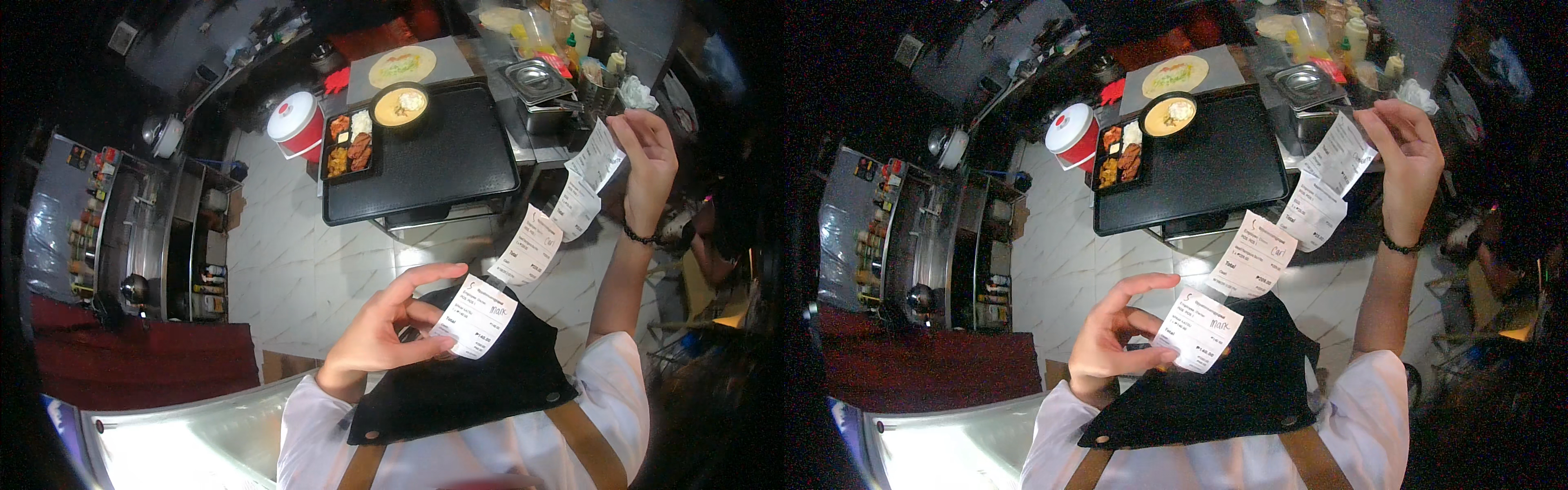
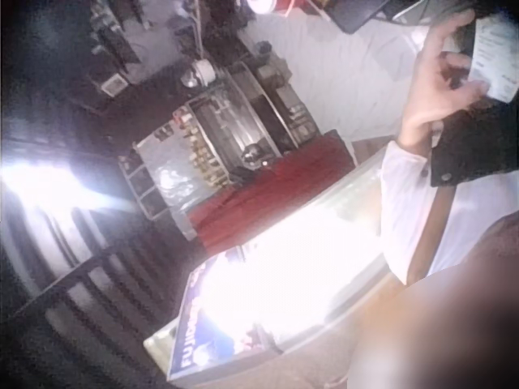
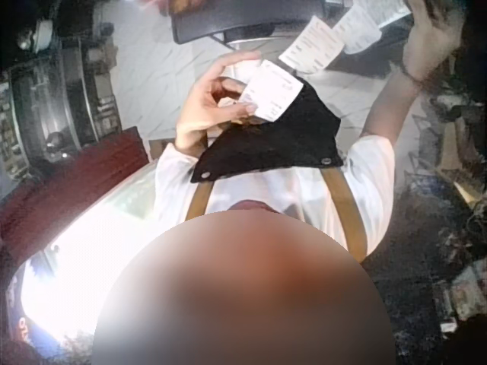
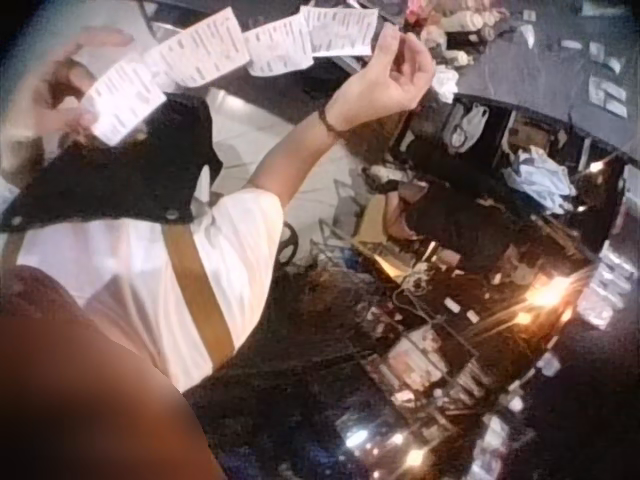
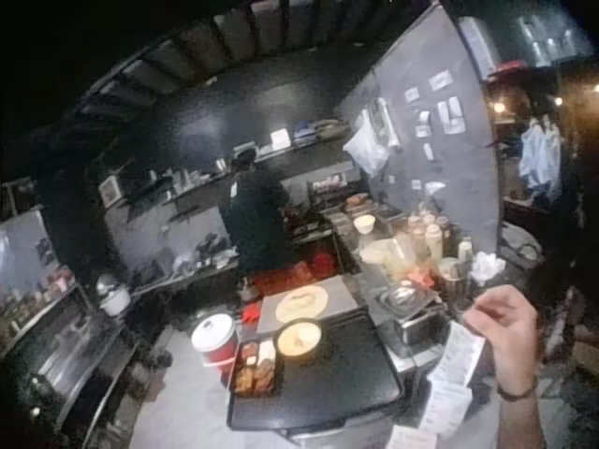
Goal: The person assembles food trays by placing a bento box and a bowl of soup onto a black tray, then adds a receipt and chopsticks. The person repeats this process for a second tray, arranging items and adding condiments.
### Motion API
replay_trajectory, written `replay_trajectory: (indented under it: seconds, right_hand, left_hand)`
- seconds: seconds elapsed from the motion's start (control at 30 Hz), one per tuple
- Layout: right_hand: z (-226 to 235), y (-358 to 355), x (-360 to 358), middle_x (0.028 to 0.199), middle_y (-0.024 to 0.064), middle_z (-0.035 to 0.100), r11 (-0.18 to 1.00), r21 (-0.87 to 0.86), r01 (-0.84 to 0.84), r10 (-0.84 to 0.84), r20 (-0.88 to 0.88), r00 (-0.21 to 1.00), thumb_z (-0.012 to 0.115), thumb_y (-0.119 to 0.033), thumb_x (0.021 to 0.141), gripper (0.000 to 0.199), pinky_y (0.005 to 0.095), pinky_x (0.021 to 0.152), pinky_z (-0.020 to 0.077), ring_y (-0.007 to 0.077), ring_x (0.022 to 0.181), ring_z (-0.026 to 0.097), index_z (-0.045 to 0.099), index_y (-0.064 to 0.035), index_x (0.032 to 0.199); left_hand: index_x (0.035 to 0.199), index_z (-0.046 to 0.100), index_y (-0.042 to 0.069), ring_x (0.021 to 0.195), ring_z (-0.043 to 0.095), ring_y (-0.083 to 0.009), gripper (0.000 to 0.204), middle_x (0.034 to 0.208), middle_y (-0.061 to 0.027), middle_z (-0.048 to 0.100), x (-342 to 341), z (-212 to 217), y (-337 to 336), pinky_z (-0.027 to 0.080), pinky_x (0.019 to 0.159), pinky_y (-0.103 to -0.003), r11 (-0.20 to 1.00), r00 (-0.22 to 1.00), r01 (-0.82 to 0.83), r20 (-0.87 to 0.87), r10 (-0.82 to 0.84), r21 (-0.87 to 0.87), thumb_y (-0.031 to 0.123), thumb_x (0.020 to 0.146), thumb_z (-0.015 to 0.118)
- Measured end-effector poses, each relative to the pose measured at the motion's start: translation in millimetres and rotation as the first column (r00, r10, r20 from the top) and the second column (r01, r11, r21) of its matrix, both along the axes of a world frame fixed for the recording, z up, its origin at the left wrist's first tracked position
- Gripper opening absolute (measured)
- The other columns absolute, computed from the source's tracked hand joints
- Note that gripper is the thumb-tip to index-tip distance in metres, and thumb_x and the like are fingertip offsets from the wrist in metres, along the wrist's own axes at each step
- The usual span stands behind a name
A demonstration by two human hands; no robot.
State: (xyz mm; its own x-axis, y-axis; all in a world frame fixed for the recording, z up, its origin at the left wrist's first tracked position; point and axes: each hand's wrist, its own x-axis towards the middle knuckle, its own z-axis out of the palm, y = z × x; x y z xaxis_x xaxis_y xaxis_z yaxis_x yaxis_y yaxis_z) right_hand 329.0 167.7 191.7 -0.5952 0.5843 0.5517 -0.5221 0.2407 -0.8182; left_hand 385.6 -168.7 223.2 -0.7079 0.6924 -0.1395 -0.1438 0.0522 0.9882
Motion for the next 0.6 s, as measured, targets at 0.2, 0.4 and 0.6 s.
replay_trajectory:
  seconds: [0.2, 0.4, 0.6]
  right_hand:
    - [2, -19, -15, 0.089, 0.0076, 0.063, 0.996, -0.014, -0.088, 0.089, 0.033, 0.996, 0.066, 0.0, 0.076, 0.019, 0.02, 0.066, 0.0467, 0.0114, 0.079, 0.06, 0.059, -0.0003, 0.094]
    - [-8, -34, -37, 0.088, 0.0064, 0.064, 0.983, 0.021, -0.181, 0.18, 0.043, 0.983, 0.066, -0.003, 0.077, 0.018, 0.0185, 0.062, 0.0448, 0.0095, 0.077, 0.06, 0.059, -0.0013, 0.093]
    - [-40, -49, -73, 0.081, 0.0007, 0.062, 0.966, 0.03, -0.256, 0.246, 0.183, 0.952, 0.067, -0.007, 0.076, 0.018, 0.0168, 0.051, 0.0389, 0.0037, 0.067, 0.054, 0.059, -0.0041, 0.092]
  left_hand:
    - [0.132, 0.033, 0.004, 0.08, 0.064, -0.0158, 0.067, 0.094, -0.0125, 0.064, 8, 0, -14, 0.05, 0.066, -0.023, 0.997, 0.997, -0.07, -0.025, 0.07, 0.022, -0.008, 0.072, 0.061]
    - [0.134, 0.029, 0.004, 0.08, 0.064, -0.0155, 0.07, 0.086, -0.0139, 0.065, 10, 0, -23, 0.049, 0.066, -0.022, 0.994, 0.994, -0.105, 0.011, 0.105, 0.012, -0.009, 0.073, 0.06]
    - [0.135, 0.028, 0.009, 0.076, 0.062, -0.0136, 0.07, 0.084, -0.0119, 0.065, -18, -38, -47, 0.047, 0.064, -0.022, 0.986, 0.978, -0.168, 0.13, 0.165, 0.012, -0.007, 0.074, 0.059]
